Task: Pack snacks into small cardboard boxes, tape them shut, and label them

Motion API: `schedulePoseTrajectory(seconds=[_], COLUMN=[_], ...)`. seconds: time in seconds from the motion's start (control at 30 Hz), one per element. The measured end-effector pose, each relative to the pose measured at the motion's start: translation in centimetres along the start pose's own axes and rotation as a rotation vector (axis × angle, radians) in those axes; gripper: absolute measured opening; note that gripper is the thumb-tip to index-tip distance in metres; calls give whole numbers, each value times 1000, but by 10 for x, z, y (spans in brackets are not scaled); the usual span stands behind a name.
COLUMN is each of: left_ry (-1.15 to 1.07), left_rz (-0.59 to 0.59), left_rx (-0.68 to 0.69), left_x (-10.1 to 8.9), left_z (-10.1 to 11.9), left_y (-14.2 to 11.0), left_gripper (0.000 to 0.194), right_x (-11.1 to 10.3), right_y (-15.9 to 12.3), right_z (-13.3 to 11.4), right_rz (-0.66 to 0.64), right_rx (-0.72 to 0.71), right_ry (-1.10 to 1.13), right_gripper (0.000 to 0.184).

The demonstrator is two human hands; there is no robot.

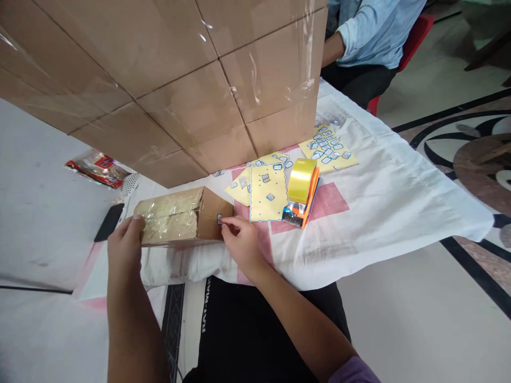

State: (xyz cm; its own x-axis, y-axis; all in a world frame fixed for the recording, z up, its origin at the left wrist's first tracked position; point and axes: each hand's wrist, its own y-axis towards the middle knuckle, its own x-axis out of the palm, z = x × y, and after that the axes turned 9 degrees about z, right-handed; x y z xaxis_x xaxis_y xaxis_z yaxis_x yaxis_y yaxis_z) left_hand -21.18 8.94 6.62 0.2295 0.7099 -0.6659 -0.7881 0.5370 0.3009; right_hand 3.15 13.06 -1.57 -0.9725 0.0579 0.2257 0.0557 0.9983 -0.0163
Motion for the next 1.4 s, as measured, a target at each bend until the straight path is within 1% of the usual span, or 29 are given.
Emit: schedulePoseTrajectory(seconds=[0.13, 0.27, 0.37, 0.47, 0.53, 0.57, 0.6, 0.63, 0.7, 0.77, 0.8, 0.9, 1.03, 1.07, 1.13, 1.23, 1.33, 1.4], left_ry=[6, 4, -1, -28, -44, -49, -51, -49, -43, -39, -38, -55, -161, -193, -255, -353, -455, -477], left_rz=[-12, -47, -24, -5, -18, -25, -31, -36, -40, -47, -49, -66, -110, -116, -104, 1, 120, 136], left_rx=[8, 34, 28, 41, 55, 56, 53, 51, 50, 49, 51, 59, 51, 55, 70, 72, -6, -66], left_x=[1, 4, 4, 4, 4, 4, 4, 4, 5, 4, 3, 0, -4, -5, -8, -15, -19, -15], left_z=[0, -4, -9, -12, -12, -12, -11, -11, -11, -12, -13, -14, -16, -17, -19, -28, -43, -54], left_y=[2, 6, 7, 7, 6, 6, 6, 7, 8, 8, 9, 7, 3, 2, -1, -10, -27, -40], left_gripper=[31, 32, 31, 31, 31, 32, 32, 32, 33, 34, 35, 35, 38, 39, 42, 52, 57, 57], right_x=[5, 9, 9, 7, 4, 2, -2, -6, -14, -20, -21, -19, -12, -11, -12, -18, -29, -39], right_y=[-3, -3, -3, -3, -4, -4, -4, -3, 1, 6, 9, 16, 19, 18, 14, 4, -7, -14], right_z=[5, 6, 6, 9, 11, 10, 9, 7, 0, -6, -7, -8, -9, -11, -17, -26, -34, -41], right_rz=[-57, -92, -88, -66, -51, -46, -60, -105, -275, -439, -482, -491, -531, -536, -528, -480, -381, -304], right_rx=[-83, -47, -39, -106, -155, -180, -208, -241, -327, -388, -399, -396, -412, -420, -436, -386, -314, -322], right_ry=[-16, -2, -26, -65, -116, -146, -179, -218, -321, -442, -498, -596, -606, -605, -592, -517, -421, -359], right_gripper=[19, 17, 18, 18, 23, 31, 44, 62, 98, 122, 129, 143, 156, 158, 156, 148, 145, 142])
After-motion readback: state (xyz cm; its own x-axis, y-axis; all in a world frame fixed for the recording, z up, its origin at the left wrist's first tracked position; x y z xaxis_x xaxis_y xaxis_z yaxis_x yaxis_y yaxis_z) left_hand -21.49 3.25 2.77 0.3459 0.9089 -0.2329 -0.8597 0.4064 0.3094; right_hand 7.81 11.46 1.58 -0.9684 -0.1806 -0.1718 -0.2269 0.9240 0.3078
